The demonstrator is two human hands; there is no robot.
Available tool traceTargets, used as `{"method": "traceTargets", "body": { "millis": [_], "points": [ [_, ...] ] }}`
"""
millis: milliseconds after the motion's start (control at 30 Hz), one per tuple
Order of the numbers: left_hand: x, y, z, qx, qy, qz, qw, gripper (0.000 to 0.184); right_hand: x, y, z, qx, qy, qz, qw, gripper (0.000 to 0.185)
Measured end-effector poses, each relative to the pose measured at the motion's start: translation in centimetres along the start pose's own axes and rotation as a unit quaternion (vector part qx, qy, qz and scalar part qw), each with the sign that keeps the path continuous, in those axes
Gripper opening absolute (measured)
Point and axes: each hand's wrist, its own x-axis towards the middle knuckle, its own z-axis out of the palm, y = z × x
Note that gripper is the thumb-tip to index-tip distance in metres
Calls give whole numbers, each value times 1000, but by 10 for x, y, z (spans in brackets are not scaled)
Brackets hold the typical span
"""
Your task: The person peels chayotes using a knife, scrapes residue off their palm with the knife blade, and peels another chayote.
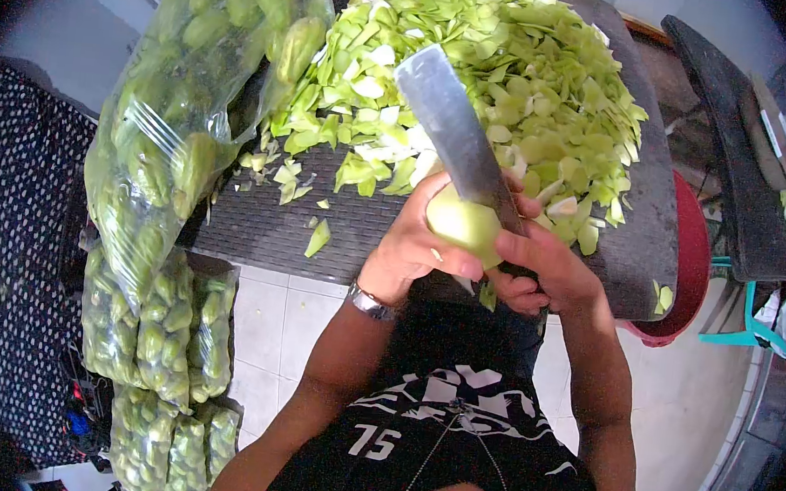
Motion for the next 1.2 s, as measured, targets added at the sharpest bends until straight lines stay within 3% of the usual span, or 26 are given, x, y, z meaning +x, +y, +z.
{"method": "traceTargets", "body": {
  "millis": [100, 167, 233, 300, 333, 367, 433, 533, 733, 933, 1033, 1133, 1200],
  "points": [
    [-1, -10, 6, -62, 54, 26, 996, 77, -1, -9, 7, 32, 29, -10, 999, 38],
    [-7, -22, 10, -59, 155, 36, 985, 62, 1, -11, 12, 18, 77, -10, 997, 41],
    [-3, -23, 18, -67, 235, 31, 969, 42, 5, -10, 10, -24, 138, 8, 990, 45],
    [-1, -25, 16, -53, 274, 13, 960, 30, 11, -9, 0, -165, 208, 20, 964, 50],
    [0, -26, 15, -46, 294, 5, 955, 24, 14, -7, -4, -235, 241, 26, 941, 53],
    [1, -30, 10, -31, 334, -13, 942, 23, 16, 0, -4, -337, 287, -52, 895, 52],
    [6, -22, 13, -113, 352, -12, 929, 25, 20, 11, 5, -520, 358, -204, 748, 51],
    [5, -22, 11, -149, 351, -5, 924, 33, 17, -3, 24, -512, 372, -106, 767, 51],
    [7, -34, 30, 72, 401, 66, 911, 35, 23, -6, 32, -449, 362, -134, 806, 48],
    [6, -30, 27, 112, 390, 39, 913, 37, 33, 6, 20, -442, 351, -164, 809, 44],
    [10, -27, 22, 141, 383, 7, 913, 41, 35, 8, 20, -413, 354, -179, 820, 55],
    [12, -23, 17, 138, 371, -29, 918, 50, 33, 1, 22, -418, 347, -124, 831, 52],
    [13, -18, 15, 125, 359, -47, 924, 54, 34, 2, 20, -426, 343, -151, 823, 57]
  ]
}}
